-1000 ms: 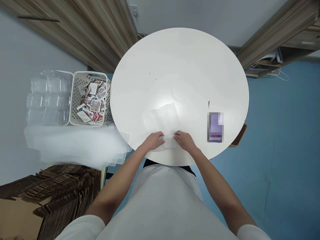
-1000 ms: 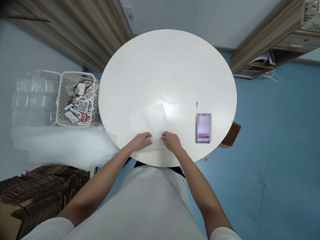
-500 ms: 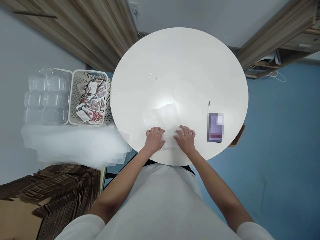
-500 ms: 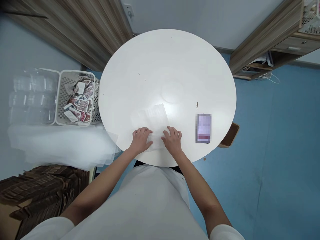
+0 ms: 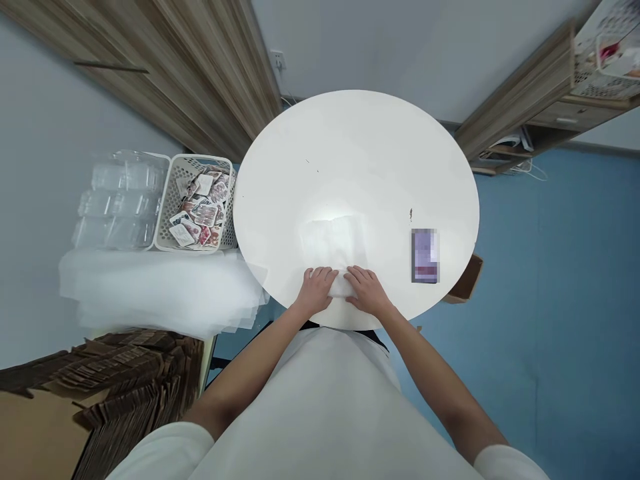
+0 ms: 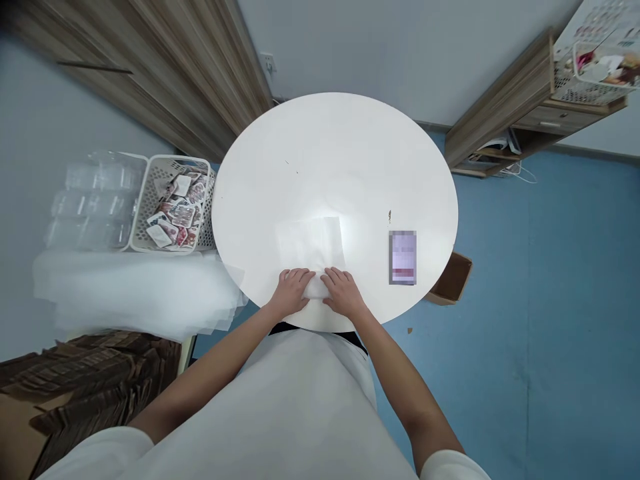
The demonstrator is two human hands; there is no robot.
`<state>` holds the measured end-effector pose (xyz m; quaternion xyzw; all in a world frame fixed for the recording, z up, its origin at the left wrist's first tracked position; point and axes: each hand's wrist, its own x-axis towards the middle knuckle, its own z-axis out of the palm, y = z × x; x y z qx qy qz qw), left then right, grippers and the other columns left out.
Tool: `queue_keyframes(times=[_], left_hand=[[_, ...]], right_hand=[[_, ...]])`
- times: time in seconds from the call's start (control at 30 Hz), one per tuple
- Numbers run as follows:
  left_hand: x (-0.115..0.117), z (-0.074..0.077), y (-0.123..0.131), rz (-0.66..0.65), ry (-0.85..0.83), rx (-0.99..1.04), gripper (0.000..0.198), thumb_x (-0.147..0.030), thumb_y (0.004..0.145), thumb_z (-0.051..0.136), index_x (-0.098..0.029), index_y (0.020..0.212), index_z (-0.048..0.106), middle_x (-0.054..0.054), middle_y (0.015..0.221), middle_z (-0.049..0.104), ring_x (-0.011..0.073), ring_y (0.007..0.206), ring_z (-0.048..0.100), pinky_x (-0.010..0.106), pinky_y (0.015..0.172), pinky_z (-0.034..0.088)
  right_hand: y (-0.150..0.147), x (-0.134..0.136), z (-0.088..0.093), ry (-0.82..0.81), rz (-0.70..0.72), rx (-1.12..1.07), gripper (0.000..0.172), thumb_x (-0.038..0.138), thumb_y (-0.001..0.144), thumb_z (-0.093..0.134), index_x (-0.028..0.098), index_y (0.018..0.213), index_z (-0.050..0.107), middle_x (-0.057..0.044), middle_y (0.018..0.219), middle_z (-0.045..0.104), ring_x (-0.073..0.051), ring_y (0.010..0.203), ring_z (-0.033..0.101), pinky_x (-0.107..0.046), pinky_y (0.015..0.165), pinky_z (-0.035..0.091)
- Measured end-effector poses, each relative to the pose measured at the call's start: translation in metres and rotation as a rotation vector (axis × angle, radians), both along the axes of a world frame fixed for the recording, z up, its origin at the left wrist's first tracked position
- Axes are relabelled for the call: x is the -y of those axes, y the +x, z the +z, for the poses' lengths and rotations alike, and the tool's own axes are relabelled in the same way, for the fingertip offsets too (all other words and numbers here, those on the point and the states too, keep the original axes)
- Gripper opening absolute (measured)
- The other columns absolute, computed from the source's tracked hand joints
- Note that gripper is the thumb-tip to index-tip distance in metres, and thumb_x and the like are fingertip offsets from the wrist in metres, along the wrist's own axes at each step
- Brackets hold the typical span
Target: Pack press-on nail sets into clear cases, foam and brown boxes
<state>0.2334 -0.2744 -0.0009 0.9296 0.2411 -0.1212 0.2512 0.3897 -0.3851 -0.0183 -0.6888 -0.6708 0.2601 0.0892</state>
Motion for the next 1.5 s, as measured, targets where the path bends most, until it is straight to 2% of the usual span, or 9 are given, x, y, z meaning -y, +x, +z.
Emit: queue_keyframes(times=[0.17,0.33,0.57,0.7,0.9,1.07,1.27,1.37,1.5], left_hand=[[0.002,0.004,-0.003,-0.093,0.015,0.0,0.067,-0.012,0.061,0.051,-0.022,0.124,0.032,0.009,0.122,0.042,0.0266,0.115,0.033,0.045,0.098,0.011],[0.012,0.005,-0.014,-0.135,0.05,-0.007,0.069,-0.011,0.06,0.05,-0.022,0.125,0.031,0.01,0.122,0.043,0.0263,0.116,0.032,0.046,0.099,0.01],[0.016,0.009,-0.021,-0.149,0.151,-0.001,0.069,-0.026,0.063,0.058,-0.022,0.126,0.03,0.012,0.136,0.028,0.0312,0.125,0.02,0.047,0.099,0.01],[0.013,0.007,-0.024,-0.177,0.137,0.009,0.07,-0.031,0.063,0.061,-0.024,0.126,0.03,0.011,0.131,0.035,0.0293,0.12,0.029,0.045,0.099,0.011],[0.011,0.005,-0.027,-0.169,0.099,0.043,0.063,-0.027,0.067,0.056,-0.022,0.125,0.032,0.01,0.122,0.043,0.0266,0.112,0.036,0.044,0.097,0.014],[0.009,0.011,-0.024,-0.158,0.048,0.024,0.064,-0.026,0.063,0.055,-0.023,0.123,0.035,0.009,0.118,0.045,0.0279,0.109,0.038,0.045,0.097,0.014],[0.005,0.015,-0.03,-0.164,-0.058,0.017,0.057,-0.034,0.062,0.055,-0.025,0.117,0.043,0.007,0.109,0.05,0.0266,0.102,0.044,0.044,0.093,0.02],[0.003,0.015,-0.031,-0.143,-0.089,0.02,0.052,-0.035,0.066,0.052,-0.026,0.116,0.044,0.006,0.109,0.05,0.026,0.103,0.043,0.043,0.091,0.022],[-0.001,0.015,-0.029,-0.106,-0.091,0.021,0.047,-0.037,0.069,0.051,-0.029,0.115,0.046,0.006,0.121,0.043,0.0273,0.112,0.036,0.043,0.09,0.025]], right_hand=[[-0.024,0.018,0.002,-0.007,-0.111,0.068,0.056,0.032,0.072,0.056,0.018,0.122,0.037,-0.013,0.133,0.037,-0.029,0.122,0.03,-0.043,0.093,0.027],[-0.04,0.03,0.002,-0.015,-0.136,0.104,0.055,0.033,0.071,0.057,0.019,0.12,0.038,-0.013,0.13,0.04,-0.029,0.12,0.032,-0.043,0.09,0.029],[-0.041,0.028,0.007,0.017,-0.111,0.141,0.053,0.036,0.068,0.06,0.02,0.114,0.041,-0.014,0.125,0.043,-0.029,0.115,0.037,-0.044,0.093,0.027],[-0.042,0.028,0.009,0.038,-0.099,0.159,0.059,0.039,0.063,0.064,0.019,0.113,0.04,-0.015,0.125,0.042,-0.03,0.113,0.037,-0.045,0.092,0.026],[-0.044,0.022,0.012,0.045,-0.088,0.15,0.046,0.03,0.065,0.063,0.017,0.105,0.044,-0.014,0.112,0.049,-0.028,0.102,0.044,-0.041,0.086,0.033],[-0.04,0.019,0.018,-0.004,-0.108,0.076,0.045,0.034,0.064,0.063,0.017,0.101,0.046,-0.009,0.101,0.053,-0.024,0.094,0.049,-0.036,0.081,0.038],[-0.034,0.022,0.026,-0.101,-0.159,-0.108,0.042,0.039,0.063,0.064,0.019,0.098,0.051,-0.005,0.094,0.058,-0.019,0.083,0.055,-0.031,0.074,0.041],[-0.028,0.02,0.029,-0.158,-0.208,-0.207,0.041,0.042,0.063,0.064,0.021,0.097,0.053,-0.004,0.094,0.06,-0.019,0.084,0.056,-0.031,0.072,0.042],[-0.02,0.017,0.033,-0.194,-0.266,-0.334,0.038,0.042,0.065,0.063,0.022,0.096,0.057,-0.005,0.103,0.059,-0.021,0.094,0.055,-0.035,0.078,0.042]])
